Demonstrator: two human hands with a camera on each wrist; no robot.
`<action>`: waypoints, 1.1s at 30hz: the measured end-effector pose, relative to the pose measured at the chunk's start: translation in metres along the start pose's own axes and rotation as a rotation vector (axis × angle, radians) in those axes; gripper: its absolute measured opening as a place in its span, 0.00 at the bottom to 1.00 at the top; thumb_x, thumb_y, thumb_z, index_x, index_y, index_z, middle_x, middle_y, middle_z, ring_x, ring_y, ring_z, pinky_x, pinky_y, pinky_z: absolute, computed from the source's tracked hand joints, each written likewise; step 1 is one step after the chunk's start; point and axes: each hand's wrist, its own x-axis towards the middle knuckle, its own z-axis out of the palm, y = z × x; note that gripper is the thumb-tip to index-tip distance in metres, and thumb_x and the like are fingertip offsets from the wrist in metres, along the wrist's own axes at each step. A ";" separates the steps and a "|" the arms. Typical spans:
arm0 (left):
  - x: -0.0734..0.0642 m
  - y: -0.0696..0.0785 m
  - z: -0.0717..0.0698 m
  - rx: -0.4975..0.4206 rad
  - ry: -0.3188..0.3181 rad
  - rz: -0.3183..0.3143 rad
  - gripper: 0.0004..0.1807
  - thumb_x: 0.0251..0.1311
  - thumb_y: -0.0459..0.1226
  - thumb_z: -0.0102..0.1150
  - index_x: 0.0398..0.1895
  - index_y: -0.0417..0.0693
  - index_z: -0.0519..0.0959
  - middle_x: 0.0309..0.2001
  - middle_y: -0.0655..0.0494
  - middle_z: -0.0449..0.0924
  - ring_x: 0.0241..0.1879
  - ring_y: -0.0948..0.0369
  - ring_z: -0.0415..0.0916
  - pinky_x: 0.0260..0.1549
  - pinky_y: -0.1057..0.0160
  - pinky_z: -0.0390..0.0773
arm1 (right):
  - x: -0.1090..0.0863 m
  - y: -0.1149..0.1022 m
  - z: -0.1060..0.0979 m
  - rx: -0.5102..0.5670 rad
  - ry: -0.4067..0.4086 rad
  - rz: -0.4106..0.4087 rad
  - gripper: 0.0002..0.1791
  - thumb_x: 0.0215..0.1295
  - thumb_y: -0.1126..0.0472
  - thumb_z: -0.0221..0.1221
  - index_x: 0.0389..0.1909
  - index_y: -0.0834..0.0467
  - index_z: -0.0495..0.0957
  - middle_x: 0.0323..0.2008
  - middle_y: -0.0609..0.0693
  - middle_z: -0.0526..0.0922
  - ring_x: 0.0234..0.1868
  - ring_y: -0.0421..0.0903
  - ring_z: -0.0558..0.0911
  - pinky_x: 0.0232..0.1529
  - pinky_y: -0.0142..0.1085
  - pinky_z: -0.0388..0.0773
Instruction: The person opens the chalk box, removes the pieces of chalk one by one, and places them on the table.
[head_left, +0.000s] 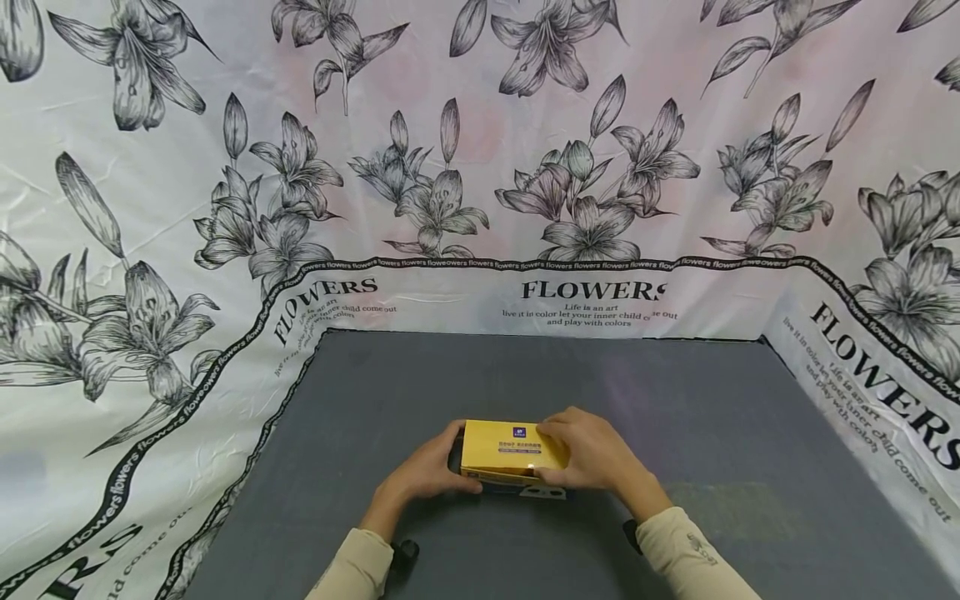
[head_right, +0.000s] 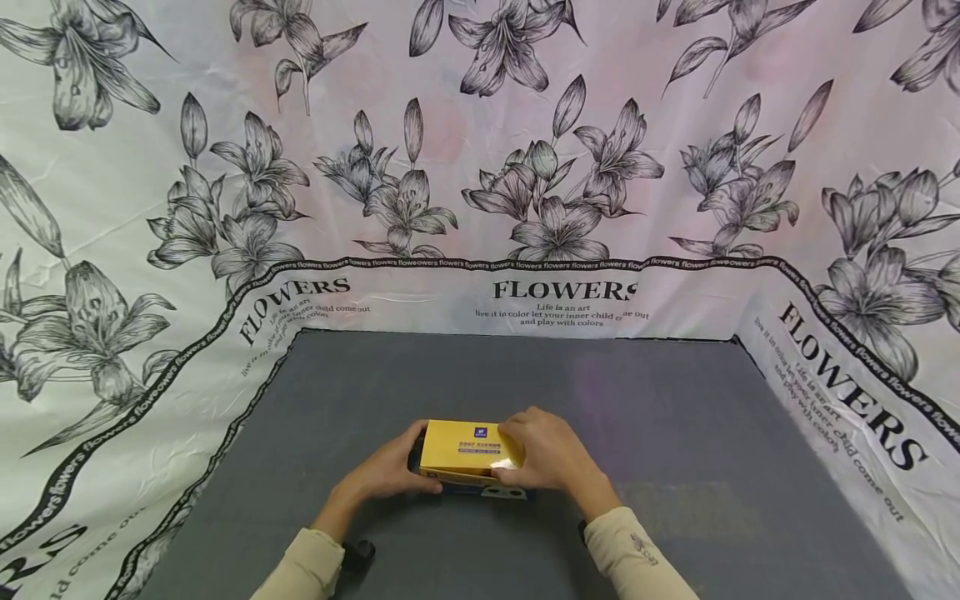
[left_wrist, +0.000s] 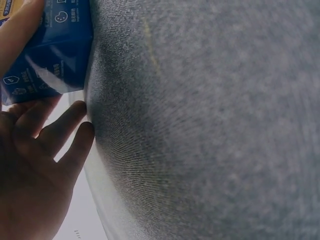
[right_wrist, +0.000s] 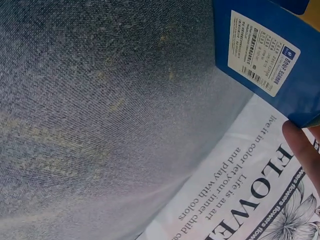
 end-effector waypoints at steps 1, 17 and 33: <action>0.000 0.000 0.000 -0.001 -0.003 0.003 0.57 0.46 0.47 0.83 0.77 0.53 0.57 0.66 0.49 0.74 0.60 0.51 0.75 0.60 0.44 0.74 | 0.000 0.000 0.000 0.002 0.006 0.001 0.31 0.50 0.39 0.71 0.51 0.55 0.87 0.46 0.47 0.88 0.44 0.44 0.84 0.41 0.38 0.82; 0.000 -0.004 -0.001 -0.018 -0.024 0.003 0.57 0.48 0.49 0.82 0.78 0.55 0.56 0.59 0.53 0.77 0.52 0.57 0.78 0.53 0.49 0.78 | -0.007 0.000 -0.002 0.196 0.090 0.127 0.21 0.62 0.44 0.69 0.50 0.52 0.88 0.40 0.43 0.89 0.34 0.36 0.81 0.35 0.34 0.79; -0.001 -0.003 -0.002 -0.024 -0.032 -0.044 0.60 0.49 0.49 0.81 0.81 0.56 0.52 0.64 0.50 0.75 0.61 0.50 0.76 0.58 0.43 0.76 | -0.013 -0.002 0.020 0.272 0.458 0.321 0.16 0.58 0.52 0.74 0.40 0.54 0.81 0.35 0.49 0.84 0.29 0.42 0.78 0.29 0.34 0.77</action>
